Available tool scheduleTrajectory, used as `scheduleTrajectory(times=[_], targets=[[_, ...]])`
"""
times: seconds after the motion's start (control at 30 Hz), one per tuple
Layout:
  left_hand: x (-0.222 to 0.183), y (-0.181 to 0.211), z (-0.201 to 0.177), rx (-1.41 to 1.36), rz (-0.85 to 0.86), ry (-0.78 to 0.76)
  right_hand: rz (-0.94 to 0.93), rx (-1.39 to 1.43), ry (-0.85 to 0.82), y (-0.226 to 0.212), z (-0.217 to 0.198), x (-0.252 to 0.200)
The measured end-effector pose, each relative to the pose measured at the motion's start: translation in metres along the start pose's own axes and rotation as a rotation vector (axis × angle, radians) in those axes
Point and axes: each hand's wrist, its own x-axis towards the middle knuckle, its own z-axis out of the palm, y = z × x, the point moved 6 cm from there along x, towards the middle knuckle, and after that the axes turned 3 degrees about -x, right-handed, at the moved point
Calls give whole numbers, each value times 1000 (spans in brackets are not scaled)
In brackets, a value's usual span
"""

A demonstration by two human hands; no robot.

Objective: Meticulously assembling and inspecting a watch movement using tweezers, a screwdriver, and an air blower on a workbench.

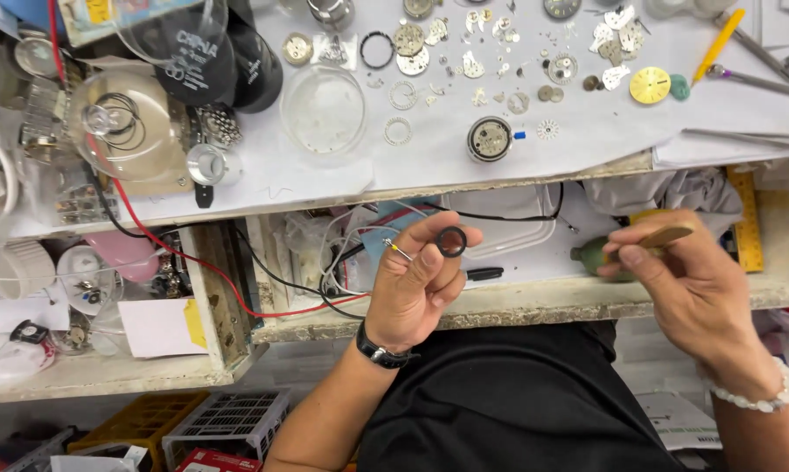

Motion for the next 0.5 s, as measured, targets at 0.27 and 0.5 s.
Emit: scheduleTrajectory(times=[0.27,0.5], targets=[[-1,1,1,39,-3,23,44,183,-65,-9,26,2],[1,0,-1,22,-1,46,-68,-34,-42,-15,34,-3]])
